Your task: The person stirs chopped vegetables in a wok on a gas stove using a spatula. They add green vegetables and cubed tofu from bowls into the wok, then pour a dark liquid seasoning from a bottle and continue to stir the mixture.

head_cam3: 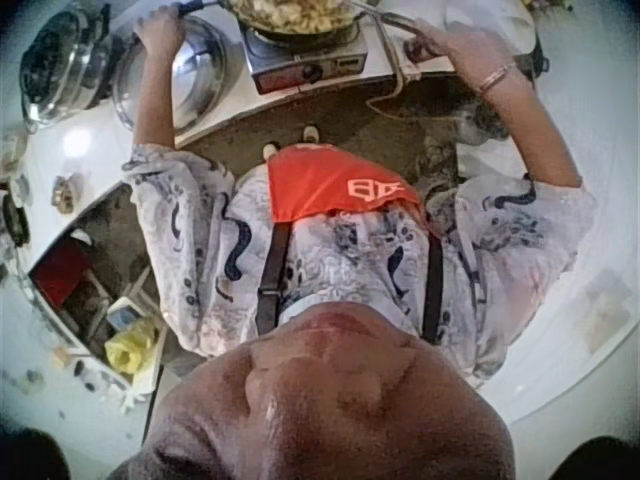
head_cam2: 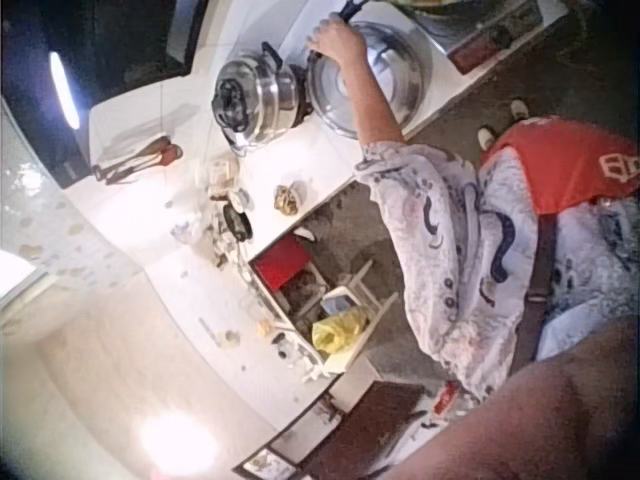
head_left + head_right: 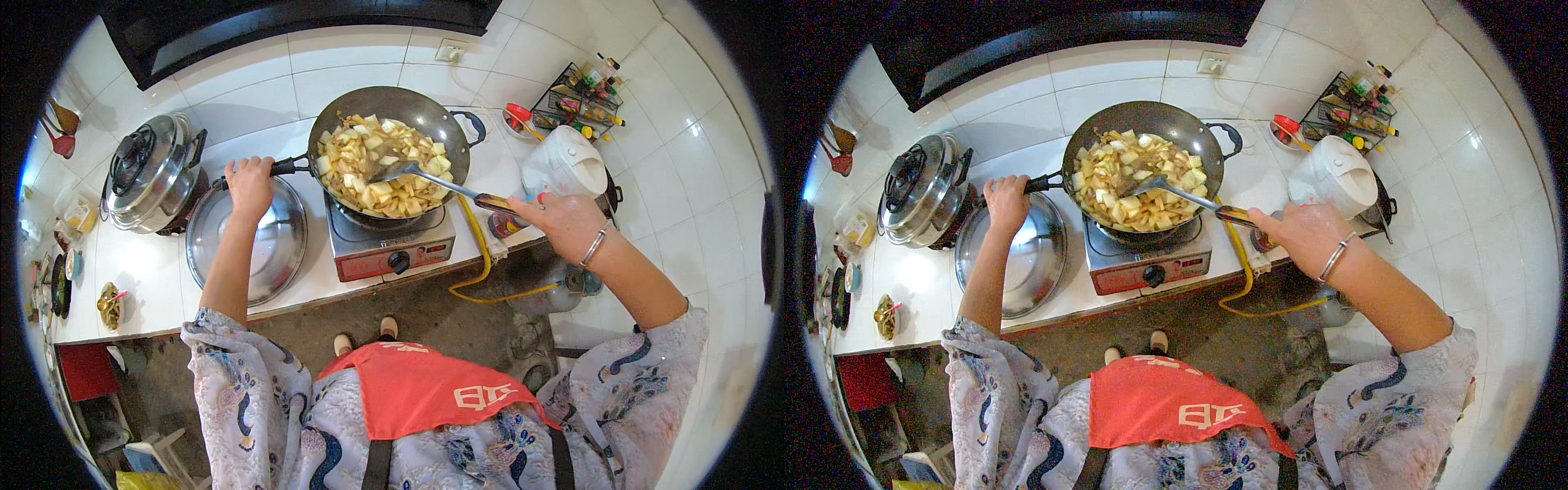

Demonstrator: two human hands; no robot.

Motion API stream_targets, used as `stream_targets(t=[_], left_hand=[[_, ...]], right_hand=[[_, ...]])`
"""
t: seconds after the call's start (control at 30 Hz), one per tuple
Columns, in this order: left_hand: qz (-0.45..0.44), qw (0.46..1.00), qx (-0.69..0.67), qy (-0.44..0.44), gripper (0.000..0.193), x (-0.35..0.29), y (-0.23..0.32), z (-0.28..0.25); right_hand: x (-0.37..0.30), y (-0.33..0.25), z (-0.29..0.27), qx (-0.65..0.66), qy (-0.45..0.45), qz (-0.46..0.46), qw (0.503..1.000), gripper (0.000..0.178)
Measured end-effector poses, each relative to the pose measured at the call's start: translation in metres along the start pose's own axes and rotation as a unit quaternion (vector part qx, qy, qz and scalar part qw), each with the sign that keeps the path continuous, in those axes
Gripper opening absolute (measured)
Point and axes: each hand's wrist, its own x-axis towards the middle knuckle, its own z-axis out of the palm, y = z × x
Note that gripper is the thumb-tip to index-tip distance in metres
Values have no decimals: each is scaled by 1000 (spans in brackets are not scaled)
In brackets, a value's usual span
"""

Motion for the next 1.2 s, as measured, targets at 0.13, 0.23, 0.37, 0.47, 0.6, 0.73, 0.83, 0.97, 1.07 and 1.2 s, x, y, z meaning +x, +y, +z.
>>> stream_targets(t=[0.13, 0.23, 0.37, 0.47, 0.6, 0.73, 0.83, 0.97, 1.07, 1.2], left_hand=[[6, 1000, -6, 17, 19, 0, -1, 2], [-3, 1000, 2, 20, 17, -8, -8, 0], [-4, 999, -7, 40, 17, -8, -11, 7], [12, 999, -20, 40, 17, 1, 1, 8], [-12, 1000, -14, -5, 25, -2, -5, 5], [-14, 1000, -13, -14, 25, -3, -5, 1], [-11, 1000, 4, -10, 25, -5, -1, 0], [-13, 1000, -12, 12, 26, -4, -1, 2], [-22, 999, -18, 20, 28, -9, -6, 2], [-9, 998, -31, 46, 22, -4, -4, 4]], right_hand=[[-23, 16, -47, -12, -45, 82, 996, 45], [-29, 26, -81, 34, -45, 96, 994, 40], [-9, 17, -88, 41, -117, 68, 990, 38], [24, 0, -60, 42, -187, 84, 978, 39], [64, -18, -40, 16, -193, 55, 980, 45], [89, -29, -16, 26, -122, 75, 989, 38], [98, -17, -28, 12, -115, 87, 990, 28], [80, 58, -69, 109, -94, 41, 989, 43], [83, 88, -67, 134, -18, -10, 991, 46], [104, 101, -61, 270, -169, 188, 929, 41]])
